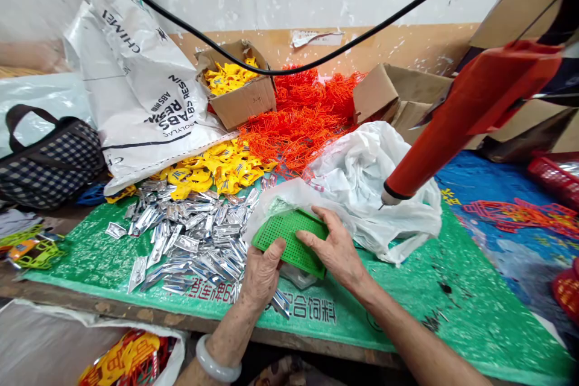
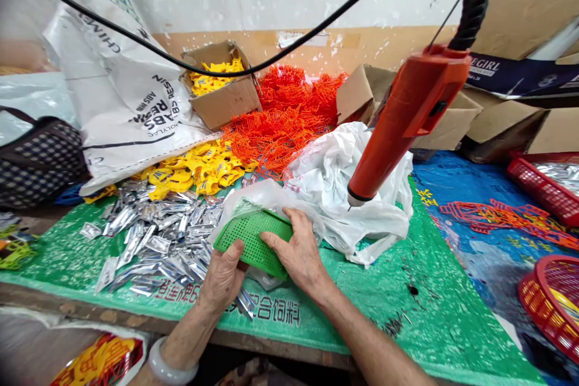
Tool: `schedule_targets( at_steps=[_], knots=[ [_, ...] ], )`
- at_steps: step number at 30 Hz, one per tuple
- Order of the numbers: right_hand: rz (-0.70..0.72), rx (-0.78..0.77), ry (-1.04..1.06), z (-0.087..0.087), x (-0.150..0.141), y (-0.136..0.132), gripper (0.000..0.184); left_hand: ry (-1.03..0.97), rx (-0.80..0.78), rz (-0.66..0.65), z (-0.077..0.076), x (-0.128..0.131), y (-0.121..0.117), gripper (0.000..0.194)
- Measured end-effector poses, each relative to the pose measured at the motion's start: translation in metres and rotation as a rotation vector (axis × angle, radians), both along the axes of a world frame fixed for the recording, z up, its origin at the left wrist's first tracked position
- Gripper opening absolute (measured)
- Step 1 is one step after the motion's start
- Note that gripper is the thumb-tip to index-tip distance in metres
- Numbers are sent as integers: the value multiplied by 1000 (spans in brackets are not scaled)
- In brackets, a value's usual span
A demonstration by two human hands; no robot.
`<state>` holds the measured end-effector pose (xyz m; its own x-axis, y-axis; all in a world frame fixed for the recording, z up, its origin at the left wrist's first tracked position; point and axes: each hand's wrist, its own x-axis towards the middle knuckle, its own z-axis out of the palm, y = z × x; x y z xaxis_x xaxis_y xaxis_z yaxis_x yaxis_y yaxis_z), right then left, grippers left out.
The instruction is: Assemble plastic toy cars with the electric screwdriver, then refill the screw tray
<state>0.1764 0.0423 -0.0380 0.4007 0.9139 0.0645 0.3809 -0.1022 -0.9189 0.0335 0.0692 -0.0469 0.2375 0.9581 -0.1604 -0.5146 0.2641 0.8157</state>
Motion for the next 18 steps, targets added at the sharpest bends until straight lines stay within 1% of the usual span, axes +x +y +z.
schedule_targets(
  at_steps=[5, 9, 14, 18],
  knots=[
    [-10, -6, -11, -1, -2, 6, 57, 14, 14, -3, -2, 0, 0, 69],
    [0, -14, 11, -5, -3, 8, 51, 43, 62, -21, -8, -2, 1, 64],
    [13, -60, 59, -7, -2, 8, 52, 94, 89, -44, -17, -6, 2, 59],
    [25, -92, 88, -7, -1, 8, 50, 109, 99, -48, -18, -7, 2, 59]
  ],
)
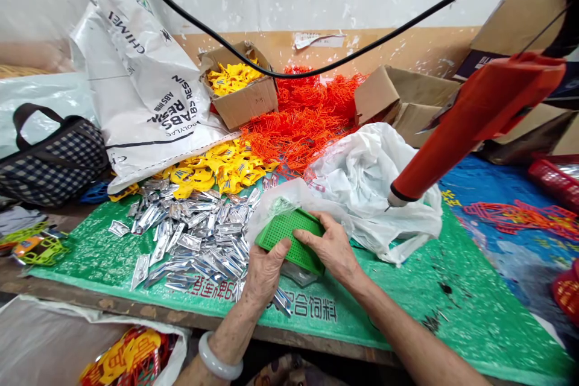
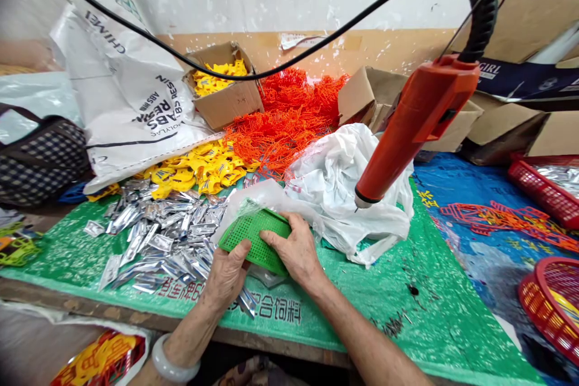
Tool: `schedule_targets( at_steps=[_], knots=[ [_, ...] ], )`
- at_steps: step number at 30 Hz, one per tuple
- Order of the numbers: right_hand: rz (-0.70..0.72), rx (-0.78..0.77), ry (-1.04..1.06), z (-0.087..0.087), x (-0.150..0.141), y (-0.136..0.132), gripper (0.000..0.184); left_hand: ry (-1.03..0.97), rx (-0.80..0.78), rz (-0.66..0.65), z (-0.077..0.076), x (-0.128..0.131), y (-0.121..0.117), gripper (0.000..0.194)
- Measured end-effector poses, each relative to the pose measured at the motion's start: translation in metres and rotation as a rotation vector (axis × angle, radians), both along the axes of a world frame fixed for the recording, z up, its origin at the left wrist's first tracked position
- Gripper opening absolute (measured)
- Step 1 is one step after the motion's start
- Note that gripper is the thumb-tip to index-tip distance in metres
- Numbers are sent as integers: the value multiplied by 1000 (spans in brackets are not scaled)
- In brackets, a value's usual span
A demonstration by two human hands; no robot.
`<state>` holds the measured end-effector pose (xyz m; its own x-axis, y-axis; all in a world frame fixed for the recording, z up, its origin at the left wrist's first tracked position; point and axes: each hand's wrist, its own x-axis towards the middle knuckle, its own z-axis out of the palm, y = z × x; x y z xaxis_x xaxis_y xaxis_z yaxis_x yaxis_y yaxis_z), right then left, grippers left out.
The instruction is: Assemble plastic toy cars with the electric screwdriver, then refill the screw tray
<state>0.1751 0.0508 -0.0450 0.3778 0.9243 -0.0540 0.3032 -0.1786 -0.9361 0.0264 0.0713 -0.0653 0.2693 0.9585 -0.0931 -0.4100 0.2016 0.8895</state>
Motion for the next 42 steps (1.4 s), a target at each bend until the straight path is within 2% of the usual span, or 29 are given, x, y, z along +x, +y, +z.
schedule_targets(
  at_steps=[6, 10, 14, 18, 22, 29, 37, 42],
  knots=[
    [-2, -50, -6, 7, -5, 2, 46, 43, -12, 18, 0, -1, 0, 58],
    [-4, -13, -53, 11, -5, 2, 46, 8, -37, 17, 6, 1, 0, 56],
    [63, 55, 121, 9, 5, 2, 38, -87, -59, 55, 16, 6, 0, 65],
    [52, 43, 250, 6, 10, 4, 33, -108, -74, 60, 21, 8, -1, 67],
    [35, 16, 274, 6, 8, 5, 37, -68, -70, 57, 17, 6, -1, 67],
    [23, 8, 325, 4, 6, 5, 39, 5, -40, 6, 6, 1, -1, 52],
    [19, 0, 327, 6, 5, 5, 38, 36, -63, 22, 7, 2, -1, 50],
    [16, -34, 329, 10, 5, 5, 37, 58, -32, 5, 3, 0, -1, 49]
  ],
)
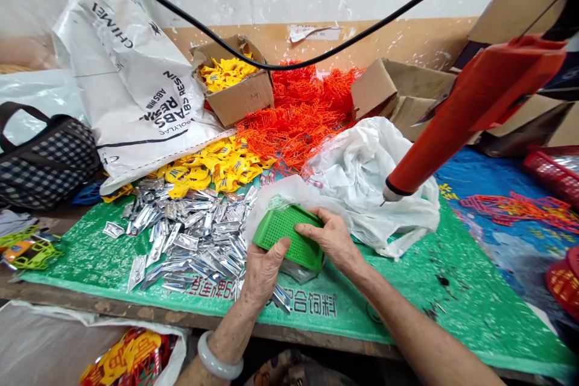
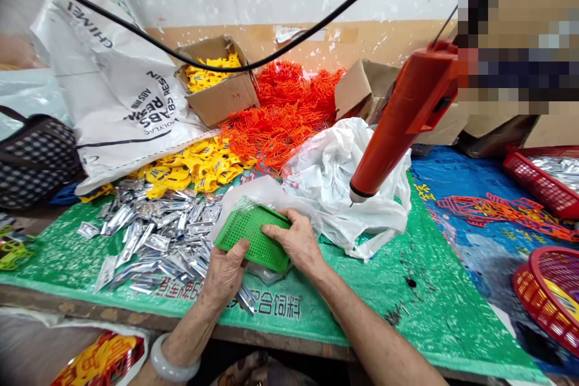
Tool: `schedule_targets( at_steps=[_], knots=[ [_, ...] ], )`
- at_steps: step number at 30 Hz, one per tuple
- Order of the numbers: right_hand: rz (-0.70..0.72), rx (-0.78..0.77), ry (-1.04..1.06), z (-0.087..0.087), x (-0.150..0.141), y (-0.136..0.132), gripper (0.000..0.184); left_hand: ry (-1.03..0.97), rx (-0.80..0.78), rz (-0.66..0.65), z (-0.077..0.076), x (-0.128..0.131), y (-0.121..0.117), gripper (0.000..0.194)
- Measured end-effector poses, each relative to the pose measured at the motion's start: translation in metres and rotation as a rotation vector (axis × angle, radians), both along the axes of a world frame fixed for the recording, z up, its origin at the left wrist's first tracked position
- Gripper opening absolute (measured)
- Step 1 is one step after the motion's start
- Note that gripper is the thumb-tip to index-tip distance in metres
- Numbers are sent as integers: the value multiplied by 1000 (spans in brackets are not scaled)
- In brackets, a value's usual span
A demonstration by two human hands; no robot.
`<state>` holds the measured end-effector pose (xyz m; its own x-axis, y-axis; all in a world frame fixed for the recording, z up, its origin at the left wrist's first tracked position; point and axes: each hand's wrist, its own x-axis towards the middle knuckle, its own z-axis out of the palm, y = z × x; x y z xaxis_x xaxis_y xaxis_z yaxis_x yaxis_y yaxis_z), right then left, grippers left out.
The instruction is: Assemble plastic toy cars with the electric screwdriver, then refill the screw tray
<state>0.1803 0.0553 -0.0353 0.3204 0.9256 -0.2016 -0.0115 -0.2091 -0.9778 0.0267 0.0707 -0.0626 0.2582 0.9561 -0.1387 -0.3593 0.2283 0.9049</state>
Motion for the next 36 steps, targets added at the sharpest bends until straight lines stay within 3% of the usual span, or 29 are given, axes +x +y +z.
schedule_targets(
  at_steps=[10, 16, 21, 26, 31, 36],
  knots=[
    [-52, -14, 19, 9, -1, -3, 33, -19, 42, -14, -1, -2, -2, 60],
    [-39, 11, -126, 9, -3, -6, 29, -26, 33, -5, 3, -2, -3, 61],
    [-82, -19, -368, 6, 1, -3, 35, -74, -34, -68, 11, 1, -4, 66],
    [45, 61, -156, 9, 17, -1, 30, -194, -95, 14, 22, 4, 0, 69],
    [246, 101, 27, 13, 28, -11, 56, -271, -146, 72, 23, 0, 7, 66],
    [239, 50, 129, 14, 24, -16, 81, -294, -136, 163, 22, -1, 8, 64]
  ],
)
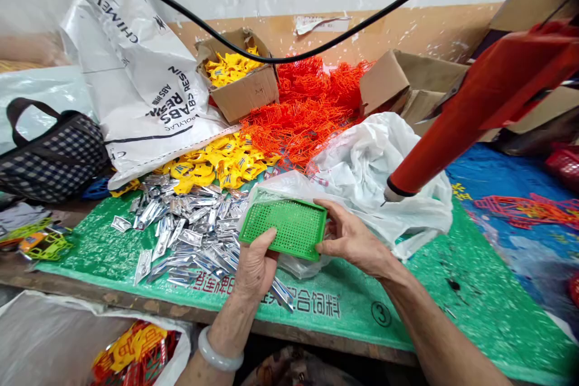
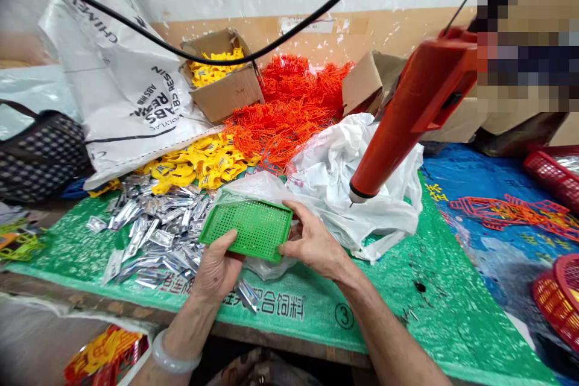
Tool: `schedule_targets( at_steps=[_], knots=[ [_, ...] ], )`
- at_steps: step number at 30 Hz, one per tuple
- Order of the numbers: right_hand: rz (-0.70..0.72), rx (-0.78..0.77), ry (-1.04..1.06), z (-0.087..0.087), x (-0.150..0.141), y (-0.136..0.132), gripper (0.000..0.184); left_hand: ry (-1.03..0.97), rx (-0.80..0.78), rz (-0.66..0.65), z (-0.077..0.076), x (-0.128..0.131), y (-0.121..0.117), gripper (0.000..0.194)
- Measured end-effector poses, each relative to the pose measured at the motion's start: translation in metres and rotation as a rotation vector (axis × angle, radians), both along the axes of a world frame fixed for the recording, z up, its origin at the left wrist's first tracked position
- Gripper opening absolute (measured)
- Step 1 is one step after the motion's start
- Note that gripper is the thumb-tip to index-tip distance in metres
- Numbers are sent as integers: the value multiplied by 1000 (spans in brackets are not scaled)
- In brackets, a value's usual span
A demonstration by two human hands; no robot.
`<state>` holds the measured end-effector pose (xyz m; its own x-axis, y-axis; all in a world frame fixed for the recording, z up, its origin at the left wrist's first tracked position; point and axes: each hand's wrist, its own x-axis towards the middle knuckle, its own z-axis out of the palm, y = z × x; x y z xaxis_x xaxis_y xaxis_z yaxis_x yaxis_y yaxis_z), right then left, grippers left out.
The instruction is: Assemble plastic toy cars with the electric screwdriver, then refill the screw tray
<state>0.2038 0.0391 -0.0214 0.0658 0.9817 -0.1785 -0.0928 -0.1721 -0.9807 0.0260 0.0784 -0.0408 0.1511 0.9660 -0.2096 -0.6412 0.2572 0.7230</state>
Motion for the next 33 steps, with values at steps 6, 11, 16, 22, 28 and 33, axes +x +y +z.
schedule_targets(
  at_steps=[6, 11, 16, 22, 28, 33],
  knots=[
    [-8, 11, 177, -3, -14, 3, 78, 53, 91, 136, 4, 4, -1, 60],
    [-21, 44, 163, -11, -21, 6, 70, 128, 159, 145, 1, 5, -6, 51],
    [-3, 23, 213, -10, -21, 6, 72, 173, 189, 165, -3, 5, -7, 49],
    [3, 18, 268, -10, -19, 6, 62, 145, 181, 172, -1, 5, -6, 52],
    [10, 30, 268, -14, -18, 6, 52, 155, 202, 158, -5, 4, -7, 52],
    [19, 46, 285, -14, -18, 7, 50, 190, 189, 167, -7, 4, -7, 54]
  ],
)
